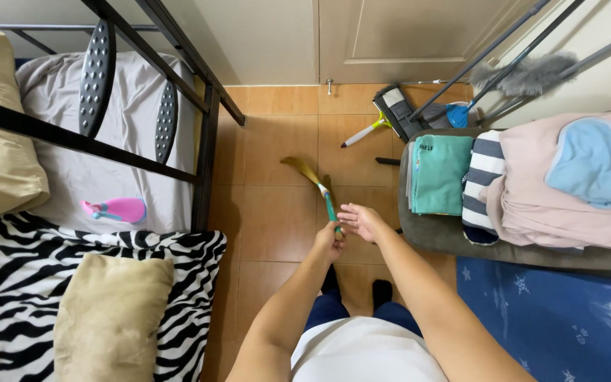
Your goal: The person sweeps the tiled floor with a broom, moving around a bed and a chair. They then use a duster to clean a blue mat leaning against the wall.
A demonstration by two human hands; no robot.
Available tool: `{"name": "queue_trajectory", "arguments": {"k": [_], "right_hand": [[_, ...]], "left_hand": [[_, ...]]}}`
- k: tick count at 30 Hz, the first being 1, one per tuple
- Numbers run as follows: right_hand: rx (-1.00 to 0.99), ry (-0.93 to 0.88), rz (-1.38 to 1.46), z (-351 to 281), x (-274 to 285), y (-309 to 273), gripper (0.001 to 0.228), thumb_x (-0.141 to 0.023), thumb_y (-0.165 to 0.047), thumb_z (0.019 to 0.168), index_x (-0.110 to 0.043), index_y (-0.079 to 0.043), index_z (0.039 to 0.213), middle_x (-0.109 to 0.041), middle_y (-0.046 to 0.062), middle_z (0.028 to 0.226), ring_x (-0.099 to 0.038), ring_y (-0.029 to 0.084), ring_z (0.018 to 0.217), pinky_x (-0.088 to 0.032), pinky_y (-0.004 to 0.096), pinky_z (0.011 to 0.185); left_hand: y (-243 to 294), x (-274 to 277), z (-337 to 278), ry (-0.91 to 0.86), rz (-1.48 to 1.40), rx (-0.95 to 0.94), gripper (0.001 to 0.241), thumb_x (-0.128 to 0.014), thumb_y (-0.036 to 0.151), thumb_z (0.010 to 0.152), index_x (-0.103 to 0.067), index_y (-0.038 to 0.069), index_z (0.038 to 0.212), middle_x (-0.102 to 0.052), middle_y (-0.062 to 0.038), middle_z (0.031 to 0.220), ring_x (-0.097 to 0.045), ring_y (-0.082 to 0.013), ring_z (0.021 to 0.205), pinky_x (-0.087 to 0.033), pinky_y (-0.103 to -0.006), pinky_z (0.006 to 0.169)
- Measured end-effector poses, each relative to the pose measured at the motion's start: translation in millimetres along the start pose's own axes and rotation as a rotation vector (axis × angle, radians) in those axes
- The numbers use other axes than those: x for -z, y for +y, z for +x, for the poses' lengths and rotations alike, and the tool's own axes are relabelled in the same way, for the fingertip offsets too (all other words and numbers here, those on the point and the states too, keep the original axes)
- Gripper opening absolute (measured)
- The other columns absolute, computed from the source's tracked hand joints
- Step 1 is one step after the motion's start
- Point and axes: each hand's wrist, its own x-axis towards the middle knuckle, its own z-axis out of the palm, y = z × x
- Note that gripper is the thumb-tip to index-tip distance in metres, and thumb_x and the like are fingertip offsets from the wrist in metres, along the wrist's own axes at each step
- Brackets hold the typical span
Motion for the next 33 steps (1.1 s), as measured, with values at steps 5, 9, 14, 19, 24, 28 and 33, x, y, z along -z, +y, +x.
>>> {"name": "queue_trajectory", "arguments": {"k": [5,9,14,19,24,28,33], "right_hand": [[-0.014,0.036,-0.08,25,58,35,0.055,-0.043,-0.044,0.104,-0.056,-0.01,0.145,-0.062,0.012,0.143,-0.06,0.02,0.121,-0.056,0.036,0.077],[0.012,0.1,-0.04,14,104,45,0.052,-0.046,-0.04,0.103,-0.057,-0.01,0.144,-0.06,0.006,0.146,-0.061,0.023,0.121,-0.056,0.034,0.079],[0.042,0.045,0.041,-22,140,36,0.05,-0.047,-0.037,0.104,-0.055,-0.007,0.143,-0.06,0.01,0.145,-0.062,0.034,0.112,-0.056,0.042,0.086],[0.03,-0.006,-0.034,-65,153,34,0.049,-0.045,-0.038,0.103,-0.055,-0.012,0.143,-0.062,0.006,0.143,-0.066,0.027,0.107,-0.05,0.043,0.097],[-0.027,-0.042,-0.138,-94,156,50,0.039,-0.062,-0.037,0.099,-0.064,-0.012,0.128,-0.072,0.003,0.119,-0.065,0.024,0.1,-0.048,0.041,0.095],[-0.045,-0.07,-0.161,-109,141,65,0.036,-0.067,-0.036,0.096,-0.066,-0.013,0.124,-0.072,0.003,0.11,-0.066,0.024,0.101,-0.048,0.041,0.092],[-0.009,-0.207,-0.19,-118,111,95,0.039,-0.053,-0.024,0.097,-0.061,-0.015,0.134,-0.071,0.006,0.114,-0.068,0.027,0.102,-0.053,0.044,0.09]], "left_hand": [[-31,-21,7,-0.017,0.044,0.125,0.016,-0.054,0.033,0.1,-0.054,0.02,0.091,-0.057,0.003,0.063,-0.036,-0.0071,0.043,-0.029,-0.023,0.04],[-65,-32,30,-0.111,0.049,0.169,0.015,-0.055,0.031,0.1,-0.053,0.018,0.093,-0.056,0.003,0.063,-0.037,-0.0063,0.044,-0.029,-0.0219,0.04],[-95,-52,21,-0.245,0.015,0.157,0.014,-0.055,0.031,0.1,-0.055,0.017,0.098,-0.056,0.004,0.064,-0.037,-0.0051,0.043,-0.026,-0.0204,0.039],[-141,-57,-30,-0.359,0.006,0.023,0.02,-0.056,0.03,0.101,-0.06,0.013,0.109,-0.058,0.004,0.069,-0.034,-0.0033,0.041,-0.025,-0.0203,0.039],[-199,-74,-97,-0.218,0.044,-0.185,0.018,-0.059,0.029,0.099,-0.061,0.02,0.114,-0.058,0.003,0.071,-0.035,-0.0037,0.043,-0.026,-0.0211,0.041],[-237,-78,-133,-0.122,-0.005,-0.298,0.014,-0.061,0.028,0.099,-0.059,0.022,0.111,-0.058,0.003,0.072,-0.038,-0.0042,0.045,-0.028,-0.0222,0.042],[-253,-66,-181,-0.007,-0.089,-0.398,0.007,-0.058,0.026,0.098,-0.055,0.02,0.102,-0.06,0.001,0.071,-0.04,-0.0054,0.046,-0.028,-0.0233,0.041]]}}
